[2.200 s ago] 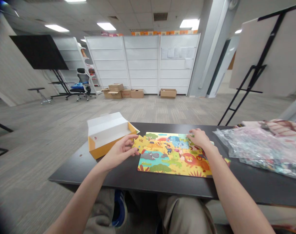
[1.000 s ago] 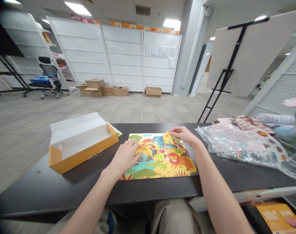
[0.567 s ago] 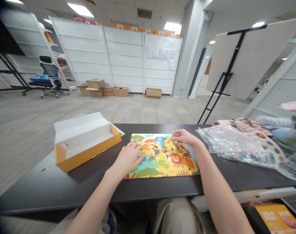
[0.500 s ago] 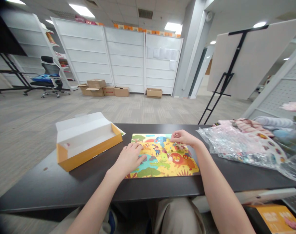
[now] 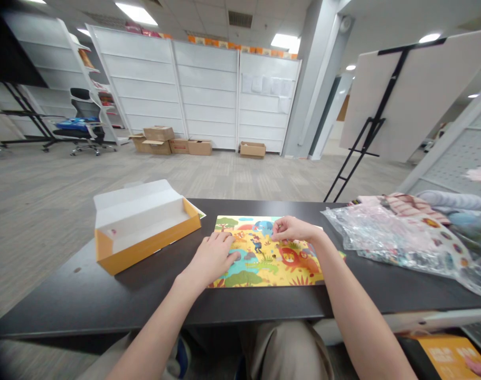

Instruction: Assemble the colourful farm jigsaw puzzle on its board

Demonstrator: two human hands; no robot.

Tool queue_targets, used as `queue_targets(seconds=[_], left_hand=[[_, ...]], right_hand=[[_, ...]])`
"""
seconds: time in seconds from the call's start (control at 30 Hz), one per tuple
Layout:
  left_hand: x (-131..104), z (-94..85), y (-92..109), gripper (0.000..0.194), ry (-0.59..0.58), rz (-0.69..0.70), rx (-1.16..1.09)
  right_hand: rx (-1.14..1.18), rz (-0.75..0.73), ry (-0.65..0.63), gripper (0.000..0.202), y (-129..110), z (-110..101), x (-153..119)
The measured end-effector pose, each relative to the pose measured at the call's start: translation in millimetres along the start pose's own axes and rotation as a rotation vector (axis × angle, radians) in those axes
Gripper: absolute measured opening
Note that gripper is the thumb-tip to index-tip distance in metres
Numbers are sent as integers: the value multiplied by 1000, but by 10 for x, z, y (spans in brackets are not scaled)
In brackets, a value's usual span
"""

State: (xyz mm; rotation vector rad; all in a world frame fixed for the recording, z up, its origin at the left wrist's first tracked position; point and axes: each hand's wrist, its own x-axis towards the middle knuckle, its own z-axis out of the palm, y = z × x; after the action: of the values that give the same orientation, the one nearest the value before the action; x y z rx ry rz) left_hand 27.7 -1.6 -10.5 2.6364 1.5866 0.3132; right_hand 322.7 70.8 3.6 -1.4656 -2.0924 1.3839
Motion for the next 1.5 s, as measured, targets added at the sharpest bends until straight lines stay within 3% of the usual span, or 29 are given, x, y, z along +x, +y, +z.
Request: queue_targets(seconds=[0.2,0.33,0.57,0.67,0.9,1.13,1.2,1.33,1.5], left_hand=[[45,28,249,29,37,205,-140],[49,107,449,38,43,337,-190],[79,187,548,36,38,354,-162],[93,172,559,34,33,346,-160],[120,169,590,35,24,333,-141],[123,159,587,33,2,343,-137],[126,160,579,34,-5,345,-139],[145,161,564,35,-17,354,-144],[205,120,578,35,-57,354,-129]], right_hand=[[-90,-36,19,45,107,-17,43],[-155,-49,-1,43,116,5,44],[-287,-46,91,43,59,6,5],[-262,-88,236,46,44,-54,-27],[-166,-166,718,51,42,-163,-164],[-229,-34,1056,50,301,-223,-842],[-336,82,1035,47,432,-213,-1072],[-503,284,766,36,645,-110,-1411],[-536,344,606,35,716,-30,-1497]])
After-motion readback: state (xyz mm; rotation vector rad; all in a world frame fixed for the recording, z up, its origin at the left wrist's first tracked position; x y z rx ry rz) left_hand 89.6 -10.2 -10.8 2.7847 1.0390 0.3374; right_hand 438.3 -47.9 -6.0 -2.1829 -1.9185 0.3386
